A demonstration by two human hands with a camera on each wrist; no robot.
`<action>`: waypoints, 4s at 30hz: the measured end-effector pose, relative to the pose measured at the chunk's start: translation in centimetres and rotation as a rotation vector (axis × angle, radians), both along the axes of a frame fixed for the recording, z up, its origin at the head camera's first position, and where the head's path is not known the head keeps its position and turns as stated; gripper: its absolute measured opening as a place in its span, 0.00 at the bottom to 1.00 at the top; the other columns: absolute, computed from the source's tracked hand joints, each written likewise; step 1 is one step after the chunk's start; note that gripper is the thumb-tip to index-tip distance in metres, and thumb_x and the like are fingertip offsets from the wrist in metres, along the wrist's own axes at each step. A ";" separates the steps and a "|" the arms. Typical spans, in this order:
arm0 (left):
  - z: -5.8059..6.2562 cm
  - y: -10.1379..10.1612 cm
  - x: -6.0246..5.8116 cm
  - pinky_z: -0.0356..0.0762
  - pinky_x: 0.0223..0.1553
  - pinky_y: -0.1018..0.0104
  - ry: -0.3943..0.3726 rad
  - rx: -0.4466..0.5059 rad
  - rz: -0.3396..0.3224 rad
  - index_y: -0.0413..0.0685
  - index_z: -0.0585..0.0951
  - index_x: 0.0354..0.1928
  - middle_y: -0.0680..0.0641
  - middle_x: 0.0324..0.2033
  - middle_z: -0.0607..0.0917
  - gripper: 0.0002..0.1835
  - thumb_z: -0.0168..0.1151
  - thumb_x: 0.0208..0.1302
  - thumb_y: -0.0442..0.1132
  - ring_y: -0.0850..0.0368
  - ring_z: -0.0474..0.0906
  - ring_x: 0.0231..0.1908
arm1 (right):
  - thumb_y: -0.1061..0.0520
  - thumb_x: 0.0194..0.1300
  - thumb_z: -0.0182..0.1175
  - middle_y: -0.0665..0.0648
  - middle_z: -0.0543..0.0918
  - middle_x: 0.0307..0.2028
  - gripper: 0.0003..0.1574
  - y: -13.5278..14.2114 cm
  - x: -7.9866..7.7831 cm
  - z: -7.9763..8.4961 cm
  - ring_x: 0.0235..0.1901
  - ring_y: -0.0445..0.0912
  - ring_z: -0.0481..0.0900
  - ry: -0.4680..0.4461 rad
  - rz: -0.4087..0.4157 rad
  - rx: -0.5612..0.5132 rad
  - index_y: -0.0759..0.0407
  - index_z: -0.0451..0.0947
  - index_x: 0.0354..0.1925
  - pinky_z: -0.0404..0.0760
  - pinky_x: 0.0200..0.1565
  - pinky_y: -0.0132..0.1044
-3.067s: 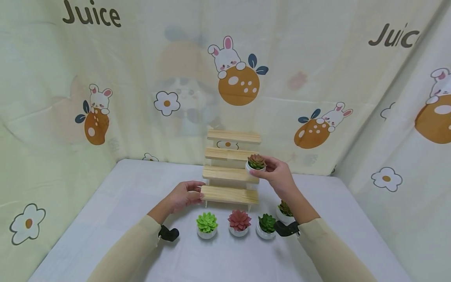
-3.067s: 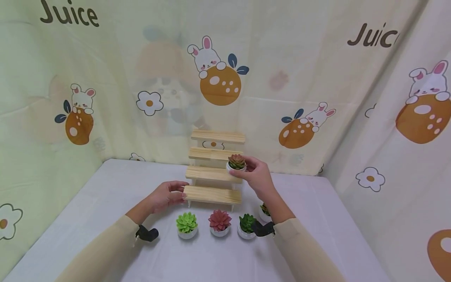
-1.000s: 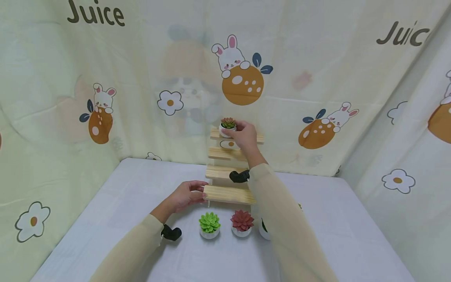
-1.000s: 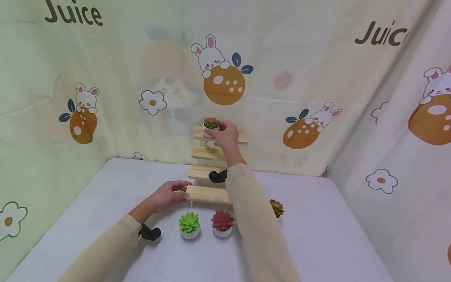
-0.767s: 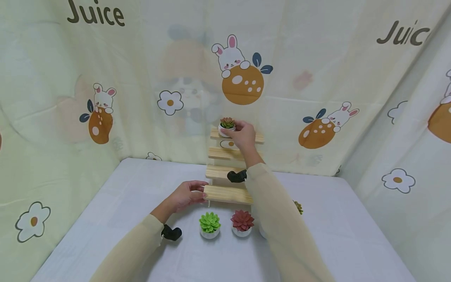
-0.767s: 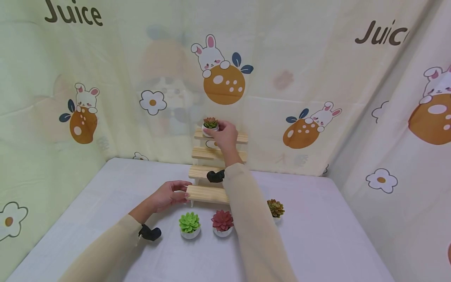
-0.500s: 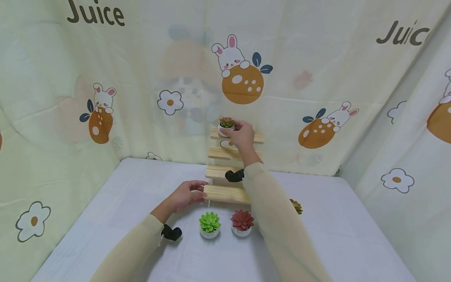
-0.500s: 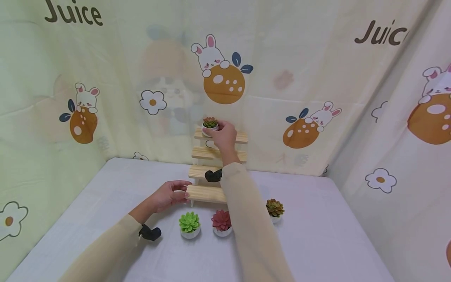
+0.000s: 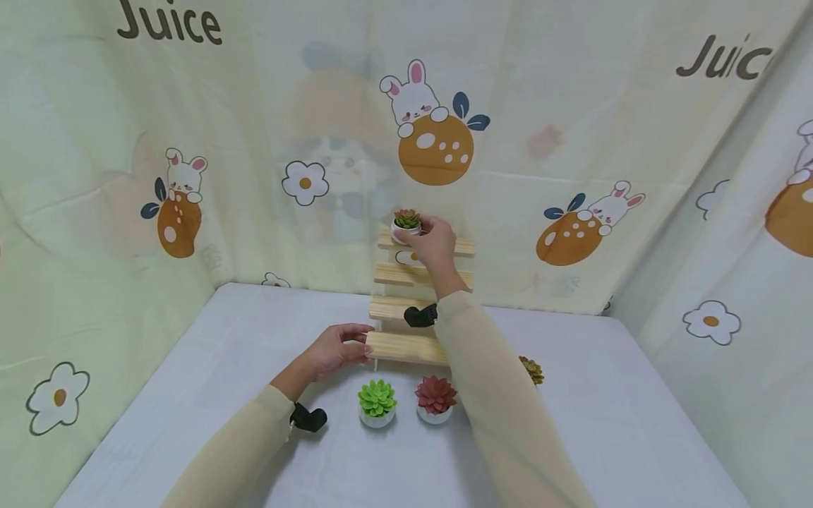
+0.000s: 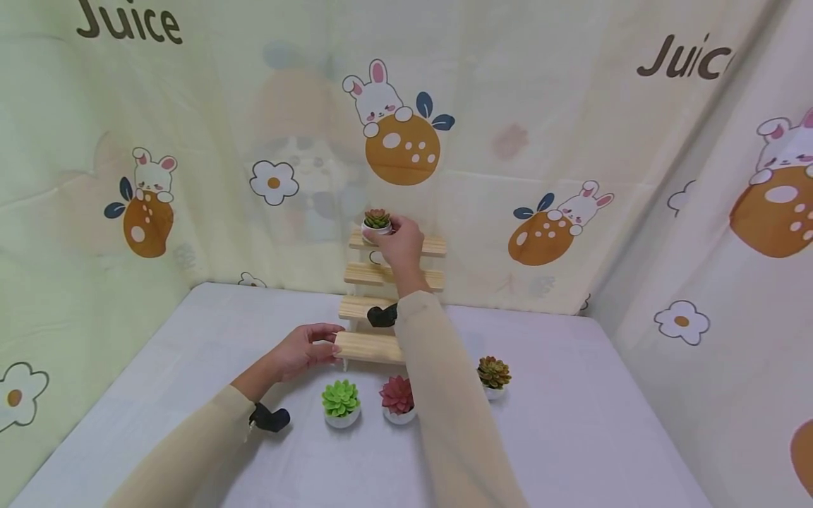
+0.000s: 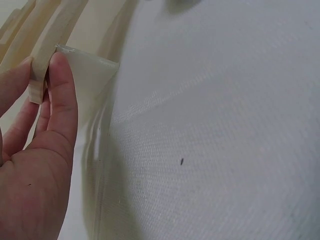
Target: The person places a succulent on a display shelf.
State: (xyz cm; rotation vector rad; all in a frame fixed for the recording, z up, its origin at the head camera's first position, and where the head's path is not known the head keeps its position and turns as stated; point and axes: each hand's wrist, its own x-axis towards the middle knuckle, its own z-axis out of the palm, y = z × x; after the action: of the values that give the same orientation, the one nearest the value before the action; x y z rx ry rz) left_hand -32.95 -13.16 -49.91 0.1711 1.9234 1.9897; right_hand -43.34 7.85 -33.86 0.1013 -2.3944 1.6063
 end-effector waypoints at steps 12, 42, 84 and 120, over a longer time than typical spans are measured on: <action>0.0 0.0 0.0 0.89 0.53 0.57 0.002 0.002 -0.009 0.34 0.73 0.68 0.40 0.51 0.76 0.28 0.62 0.66 0.22 0.53 0.84 0.44 | 0.47 0.61 0.75 0.61 0.81 0.62 0.40 2.0 1.4 -0.6 0.61 0.54 0.81 0.010 0.051 -0.082 0.62 0.76 0.66 0.83 0.65 0.45; 0.1 0.0 0.2 0.89 0.52 0.59 -0.003 -0.006 -0.008 0.34 0.72 0.69 0.40 0.52 0.76 0.29 0.63 0.67 0.24 0.53 0.83 0.45 | 0.45 0.63 0.73 0.60 0.82 0.63 0.38 14.4 10.3 -4.3 0.64 0.53 0.80 0.017 0.109 -0.093 0.59 0.76 0.66 0.83 0.53 0.20; -0.1 0.0 0.0 0.89 0.53 0.60 -0.001 0.022 -0.016 0.32 0.71 0.69 0.40 0.52 0.74 0.30 0.63 0.66 0.22 0.54 0.83 0.45 | 0.55 0.61 0.75 0.62 0.55 0.80 0.63 22.9 18.7 -15.4 0.79 0.55 0.54 -0.343 -0.035 -0.141 0.58 0.48 0.81 0.61 0.79 0.48; -0.1 -0.1 0.3 0.88 0.55 0.59 -0.006 0.010 -0.001 0.35 0.70 0.71 0.39 0.55 0.74 0.30 0.63 0.68 0.25 0.54 0.83 0.47 | 0.53 0.61 0.75 0.70 0.55 0.78 0.62 21.8 18.2 -16.2 0.79 0.64 0.53 -0.462 -0.059 -0.089 0.65 0.49 0.80 0.62 0.78 0.54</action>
State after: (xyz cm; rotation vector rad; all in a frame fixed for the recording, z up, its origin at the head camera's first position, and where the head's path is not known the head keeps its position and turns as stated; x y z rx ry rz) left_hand -32.64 -13.28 -50.02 0.1691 1.9096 1.9972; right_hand -25.14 29.61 -50.03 -0.3959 -2.6099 1.8697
